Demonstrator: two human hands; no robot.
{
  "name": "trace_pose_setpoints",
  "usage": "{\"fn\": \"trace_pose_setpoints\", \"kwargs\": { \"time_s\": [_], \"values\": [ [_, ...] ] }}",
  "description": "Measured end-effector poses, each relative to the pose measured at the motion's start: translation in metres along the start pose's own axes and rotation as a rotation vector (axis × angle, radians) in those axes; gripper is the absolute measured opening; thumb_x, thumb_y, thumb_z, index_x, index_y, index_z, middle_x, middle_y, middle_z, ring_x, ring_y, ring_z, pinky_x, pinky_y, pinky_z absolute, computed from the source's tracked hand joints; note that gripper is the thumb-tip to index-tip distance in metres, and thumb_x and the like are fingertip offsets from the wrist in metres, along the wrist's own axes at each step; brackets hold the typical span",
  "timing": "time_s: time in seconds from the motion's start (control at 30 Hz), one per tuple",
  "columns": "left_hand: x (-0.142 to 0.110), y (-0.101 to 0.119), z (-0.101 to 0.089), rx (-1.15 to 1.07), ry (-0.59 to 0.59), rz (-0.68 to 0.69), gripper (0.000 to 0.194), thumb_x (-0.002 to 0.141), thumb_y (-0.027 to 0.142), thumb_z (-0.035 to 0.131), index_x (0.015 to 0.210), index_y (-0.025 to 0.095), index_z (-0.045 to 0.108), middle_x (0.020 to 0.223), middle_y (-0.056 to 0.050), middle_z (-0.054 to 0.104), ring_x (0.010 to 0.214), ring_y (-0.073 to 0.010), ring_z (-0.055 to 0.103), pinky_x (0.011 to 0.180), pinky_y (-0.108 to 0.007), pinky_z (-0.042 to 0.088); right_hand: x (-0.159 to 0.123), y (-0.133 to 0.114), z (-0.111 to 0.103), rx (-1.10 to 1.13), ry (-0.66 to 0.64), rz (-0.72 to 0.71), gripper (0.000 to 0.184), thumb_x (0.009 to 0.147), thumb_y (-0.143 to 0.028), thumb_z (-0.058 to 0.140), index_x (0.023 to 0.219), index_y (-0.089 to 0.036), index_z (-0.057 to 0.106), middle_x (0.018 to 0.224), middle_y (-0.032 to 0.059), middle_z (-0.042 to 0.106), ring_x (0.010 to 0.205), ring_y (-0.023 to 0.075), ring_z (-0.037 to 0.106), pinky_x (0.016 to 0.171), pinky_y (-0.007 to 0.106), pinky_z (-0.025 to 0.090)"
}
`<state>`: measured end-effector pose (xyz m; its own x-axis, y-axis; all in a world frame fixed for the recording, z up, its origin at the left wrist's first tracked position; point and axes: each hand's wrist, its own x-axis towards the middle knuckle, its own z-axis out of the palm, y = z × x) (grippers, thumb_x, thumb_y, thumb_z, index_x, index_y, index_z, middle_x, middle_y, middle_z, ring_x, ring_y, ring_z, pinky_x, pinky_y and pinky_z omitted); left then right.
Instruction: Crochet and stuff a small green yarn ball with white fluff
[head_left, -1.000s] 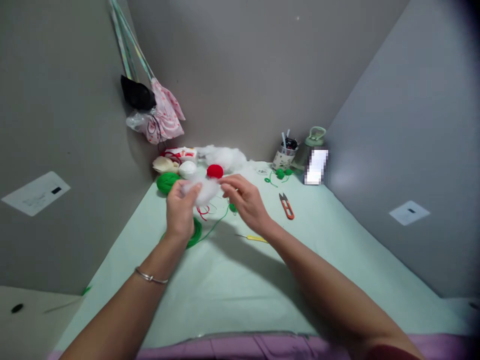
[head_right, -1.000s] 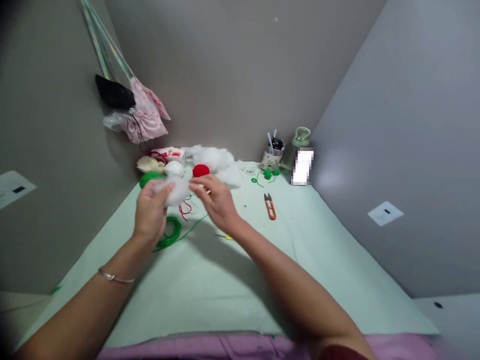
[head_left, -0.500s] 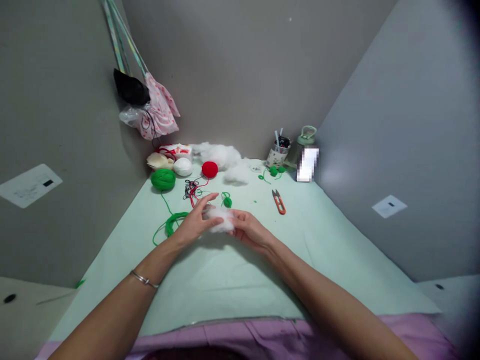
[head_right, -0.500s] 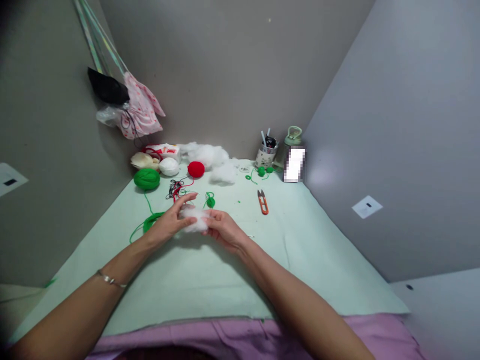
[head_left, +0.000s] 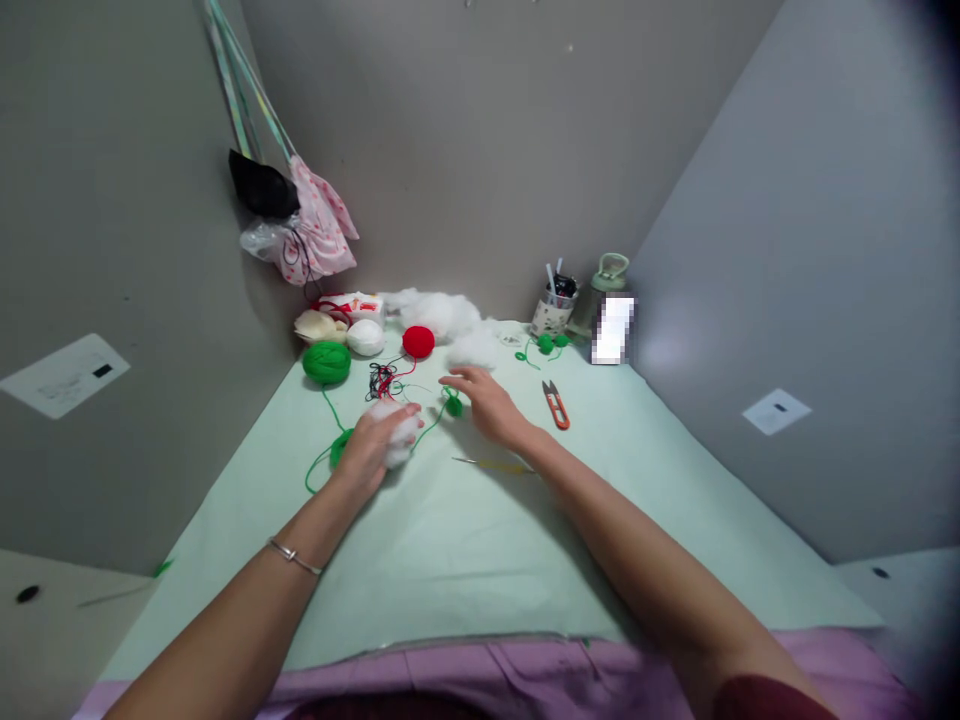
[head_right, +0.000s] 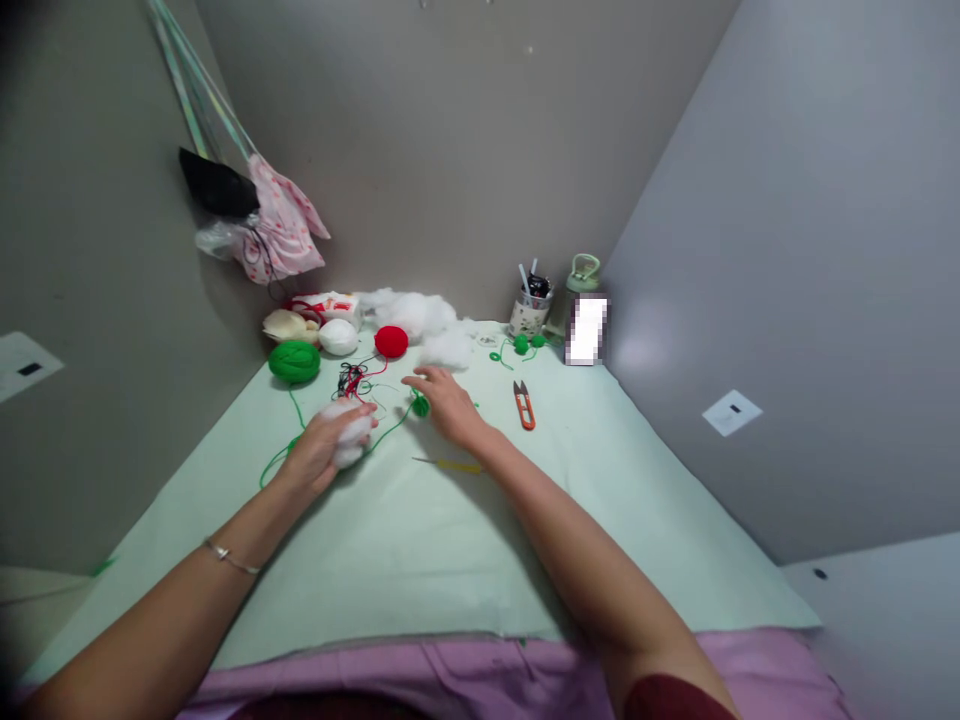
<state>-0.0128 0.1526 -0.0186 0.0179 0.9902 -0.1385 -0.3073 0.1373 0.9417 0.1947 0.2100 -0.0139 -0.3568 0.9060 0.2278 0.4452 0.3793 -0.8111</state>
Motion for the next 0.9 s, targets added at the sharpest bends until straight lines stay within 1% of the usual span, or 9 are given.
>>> {"fn": "trace_pose_setpoints", "kwargs": {
  "time_s": [0.07,0.2,0.3,0.37,0.53,0.63,0.7,0.8,0.9],
  "values": [
    [-0.002,0.006,0.0,0.001,0.03,0.016,0.042,0.065,0.036,0.085,0.094,0.019,0.06,0.077,0.001,0.067,0.058,-0.0097,0.061,0.048,-0.017,0.042,0.011,0.0,-0.001,-0.071,-0.081,-0.055,0.036,0.083,0.001,0.055,0.105,-0.022,0.073,0.149,0.0108,0.055,0.144,0.0292,0.04,0.119,0.054,0.026],
    [-0.003,0.011,-0.001,0.047,0.047,0.057,0.046,0.065,0.042,0.083,0.099,0.021,0.06,0.068,0.005,0.06,0.05,-0.009,0.053,0.042,-0.017,0.033,0.02,0.002,-0.002,-0.087,-0.133,-0.063,0.021,0.079,0.0,0.062,0.082,-0.018,0.072,0.134,0.0142,0.066,0.142,0.0312,0.042,0.12,0.054,0.023],
    [-0.005,0.011,-0.002,0.118,0.064,0.108,0.037,0.07,0.048,0.08,0.086,0.021,0.06,0.058,0.007,0.053,0.046,-0.0092,0.046,0.043,-0.019,0.03,0.01,-0.003,-0.006,0.009,-0.073,-0.001,0.008,0.085,-0.015,0.063,0.082,-0.018,0.07,0.121,0.0143,0.07,0.133,0.0301,0.051,0.116,0.051,0.033],
    [-0.008,0.011,-0.002,0.181,0.046,0.157,0.033,0.073,0.047,0.079,0.081,0.021,0.061,0.057,0.007,0.051,0.047,-0.0095,0.045,0.046,-0.021,0.031,-0.005,-0.012,-0.008,0.128,-0.045,0.066,0.015,0.092,-0.029,0.058,0.092,-0.018,0.069,0.11,0.0116,0.073,0.115,0.0265,0.063,0.106,0.048,0.044],
    [-0.025,0.014,0.01,0.328,-0.088,0.251,0.041,0.065,0.032,0.088,0.1,0.023,0.071,0.086,0.002,0.066,0.073,-0.0152,0.06,0.065,-0.023,0.044,-0.047,-0.038,-0.001,0.464,-0.072,0.257,0.033,0.09,-0.05,0.058,0.086,-0.018,0.061,0.085,0.0072,0.074,0.08,0.0181,0.069,0.087,0.038,0.055],
    [-0.031,0.014,0.016,0.426,-0.196,0.333,0.045,0.074,0.033,0.081,0.116,0.024,0.069,0.104,-0.003,0.068,0.097,-0.0218,0.064,0.081,-0.028,0.048,-0.061,-0.046,0.009,0.596,-0.069,0.347,0.036,0.082,-0.053,0.067,0.078,-0.019,0.059,0.073,0.0035,0.07,0.069,0.0155,0.067,0.08,0.034,0.056],
    [-0.031,0.013,0.018,0.463,-0.224,0.368,0.037,0.081,0.034,0.075,0.116,0.024,0.069,0.107,-0.005,0.068,0.105,-0.0236,0.063,0.088,-0.031,0.048,-0.065,-0.048,0.013,0.652,-0.075,0.385,0.037,0.077,-0.053,0.072,0.076,-0.019,0.06,0.068,0.0018,0.068,0.066,0.0145,0.065,0.077,0.032,0.056],
    [-0.031,0.012,0.016,0.454,-0.207,0.39,0.042,0.074,0.03,0.08,0.115,0.026,0.071,0.11,-0.005,0.068,0.111,-0.0245,0.06,0.1,-0.033,0.043,-0.066,-0.052,0.016,0.695,-0.1,0.425,0.038,0.073,-0.053,0.075,0.071,-0.018,0.06,0.059,-0.0007,0.063,0.059,0.0135,0.063,0.069,0.029,0.055],
    [-0.029,0.012,0.014,0.381,-0.171,0.344,0.03,0.068,0.031,0.085,0.096,0.024,0.075,0.097,-0.003,0.069,0.098,-0.0231,0.063,0.092,-0.032,0.047,-0.065,-0.052,0.016,0.682,-0.12,0.448,0.034,0.074,-0.05,0.072,0.071,-0.018,0.062,0.053,-0.0017,0.06,0.053,0.0132,0.061,0.061,0.027,0.052]
  ]
}}
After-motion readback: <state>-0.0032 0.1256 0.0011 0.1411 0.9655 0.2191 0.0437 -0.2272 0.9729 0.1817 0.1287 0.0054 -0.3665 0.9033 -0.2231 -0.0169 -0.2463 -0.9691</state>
